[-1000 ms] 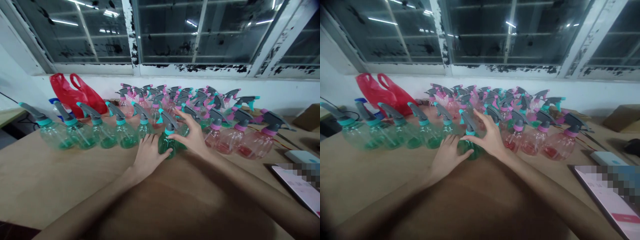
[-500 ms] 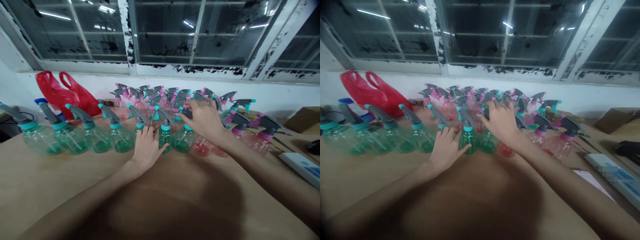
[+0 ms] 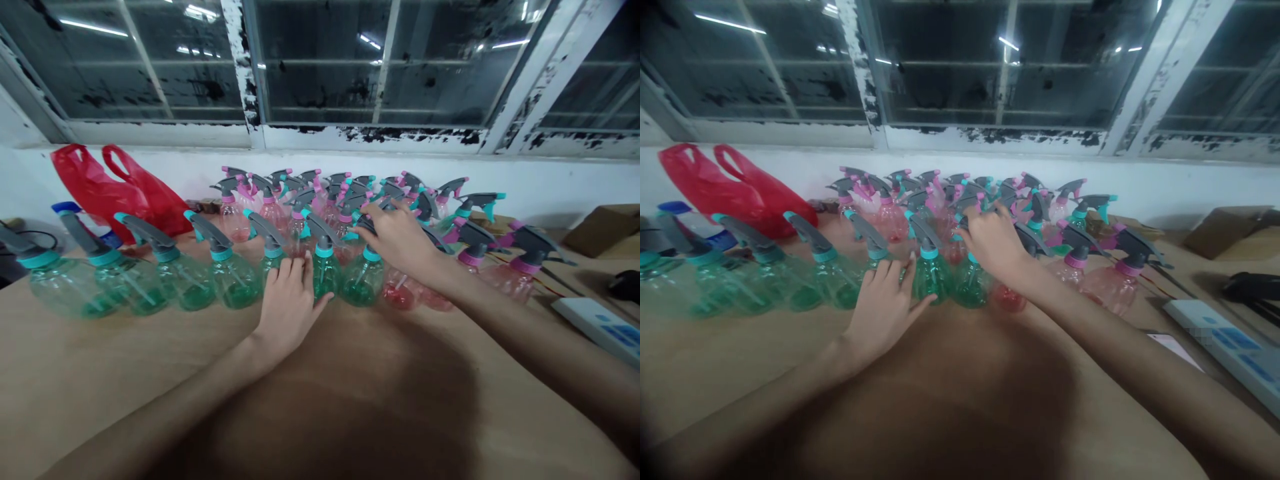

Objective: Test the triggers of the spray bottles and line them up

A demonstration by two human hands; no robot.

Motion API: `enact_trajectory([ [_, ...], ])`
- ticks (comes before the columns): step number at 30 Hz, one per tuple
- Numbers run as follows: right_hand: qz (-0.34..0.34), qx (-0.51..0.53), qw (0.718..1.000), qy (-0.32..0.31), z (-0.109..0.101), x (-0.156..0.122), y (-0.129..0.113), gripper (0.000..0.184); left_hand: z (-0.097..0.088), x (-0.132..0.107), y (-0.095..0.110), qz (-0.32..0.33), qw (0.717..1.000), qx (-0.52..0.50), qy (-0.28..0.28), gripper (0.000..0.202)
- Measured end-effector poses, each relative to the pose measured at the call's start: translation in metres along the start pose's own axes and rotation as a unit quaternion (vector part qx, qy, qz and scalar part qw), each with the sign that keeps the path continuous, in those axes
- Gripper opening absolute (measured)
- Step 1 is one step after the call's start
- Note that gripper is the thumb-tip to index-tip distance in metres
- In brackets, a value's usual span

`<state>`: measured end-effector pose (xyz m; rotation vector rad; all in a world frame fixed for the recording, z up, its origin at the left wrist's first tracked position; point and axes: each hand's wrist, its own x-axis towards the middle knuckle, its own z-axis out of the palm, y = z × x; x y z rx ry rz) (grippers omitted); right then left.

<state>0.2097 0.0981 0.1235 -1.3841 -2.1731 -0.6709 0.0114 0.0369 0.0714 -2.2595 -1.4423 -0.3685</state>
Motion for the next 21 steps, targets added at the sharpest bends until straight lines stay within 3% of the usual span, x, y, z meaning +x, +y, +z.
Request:
enact_trajectory([
  [4, -0.01, 0.026, 1.0, 0.005, -0.005, -0.003, -0.002, 0.021, -0.012, -0.025, 0.012, 0.039, 0.999, -0.024, -0.008, 0.056],
  [10, -0.008, 0.054, 0.999, -0.005, -0.025, -0.021, -0.011, 0.022, -0.011, -0.051, 0.029, 0.069, 0.976, -0.206, -0.015, 0.05],
  [16, 0.023, 0.101, 0.994, -0.033, -0.059, -0.055, -0.017, 0.025, 0.003, -0.057, 0.053, 0.015, 0.944, -0.323, -0.071, 0.079],
  [21, 0.067, 0.153, 0.983, -0.074, -0.087, -0.08, -0.027, 0.022, -0.001, -0.059, 0.076, 0.019, 0.903, -0.418, -0.094, 0.086],
])
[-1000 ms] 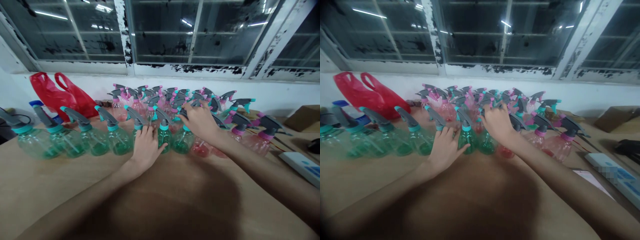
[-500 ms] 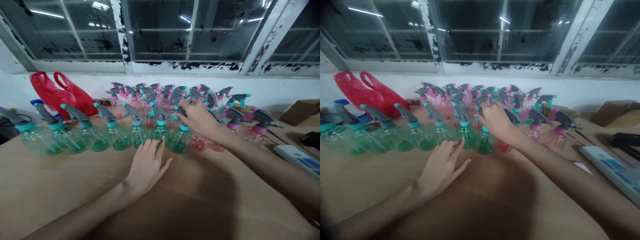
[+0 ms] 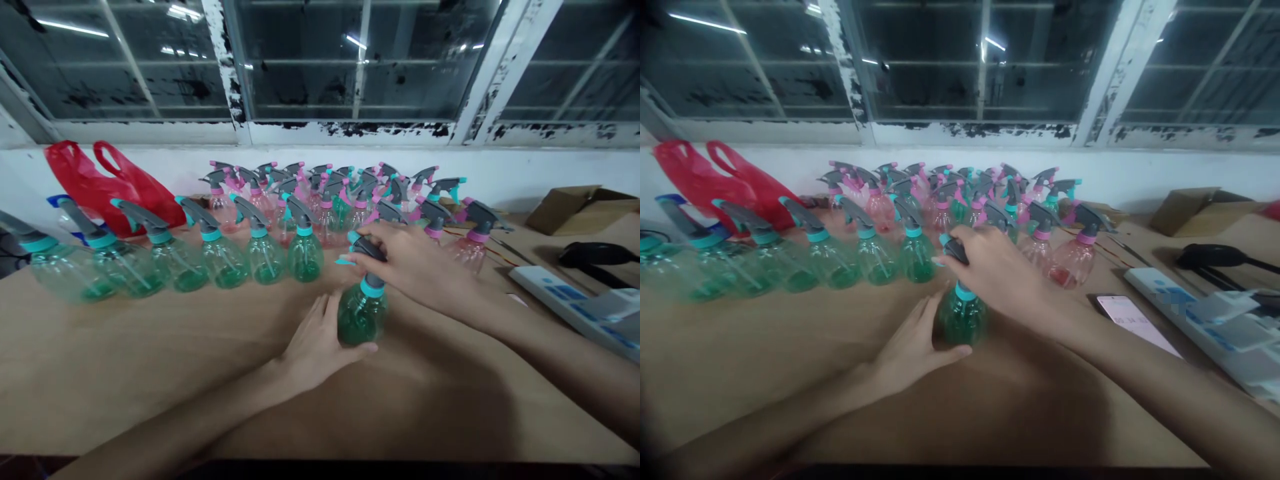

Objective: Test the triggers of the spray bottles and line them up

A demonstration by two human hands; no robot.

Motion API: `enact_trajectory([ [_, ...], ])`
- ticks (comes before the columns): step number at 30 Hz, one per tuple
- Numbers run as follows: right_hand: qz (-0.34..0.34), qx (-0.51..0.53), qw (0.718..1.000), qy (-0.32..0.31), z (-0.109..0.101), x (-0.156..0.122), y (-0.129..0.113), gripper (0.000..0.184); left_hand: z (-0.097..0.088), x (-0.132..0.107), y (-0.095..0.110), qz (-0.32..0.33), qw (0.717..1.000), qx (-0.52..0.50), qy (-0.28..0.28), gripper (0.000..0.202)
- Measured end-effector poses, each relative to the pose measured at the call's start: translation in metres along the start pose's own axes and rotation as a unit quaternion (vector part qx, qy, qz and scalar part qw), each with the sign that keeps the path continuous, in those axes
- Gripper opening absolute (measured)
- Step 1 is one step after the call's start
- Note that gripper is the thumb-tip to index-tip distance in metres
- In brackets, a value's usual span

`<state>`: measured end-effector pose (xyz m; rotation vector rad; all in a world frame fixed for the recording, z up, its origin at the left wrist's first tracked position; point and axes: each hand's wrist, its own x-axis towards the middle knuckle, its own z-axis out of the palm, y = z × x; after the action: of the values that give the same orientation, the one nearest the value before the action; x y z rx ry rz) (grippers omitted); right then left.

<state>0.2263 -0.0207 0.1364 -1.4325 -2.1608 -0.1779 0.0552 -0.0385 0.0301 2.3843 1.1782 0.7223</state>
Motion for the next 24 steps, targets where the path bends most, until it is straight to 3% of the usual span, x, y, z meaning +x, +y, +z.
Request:
enact_trajectory([
  [6, 0.028, 0.128, 0.991, -0.041, -0.011, -0.027, 0.013, 0.035, 0.011, -0.004, 0.012, 0.028, 0.999, -0.023, 0.0, 0.079],
  [11, -0.04, 0.289, 0.956, -0.039, -0.004, -0.058, 0.047, 0.068, 0.014, -0.003, 0.014, 0.036, 0.999, -0.026, -0.005, 0.082],
  [13, -0.035, 0.335, 0.941, -0.011, 0.006, -0.069, 0.056, 0.066, 0.015, -0.003, 0.014, 0.039, 0.999, -0.034, -0.01, 0.084],
  [16, -0.004, 0.331, 0.943, 0.019, 0.027, -0.076, 0.059, 0.062, 0.016, -0.002, 0.014, 0.039, 0.999, -0.032, -0.014, 0.086],
  [22, 0.02, 0.355, 0.934, 0.046, 0.05, -0.063, 0.037, 0.058, 0.025, 0.003, 0.012, 0.032, 0.999, -0.03, -0.013, 0.081],
  [24, 0.049, 0.368, 0.926, 0.06, 0.05, -0.057, 0.032, 0.046, 0.031, 0.008, 0.012, 0.033, 0.999, -0.035, -0.014, 0.08],
])
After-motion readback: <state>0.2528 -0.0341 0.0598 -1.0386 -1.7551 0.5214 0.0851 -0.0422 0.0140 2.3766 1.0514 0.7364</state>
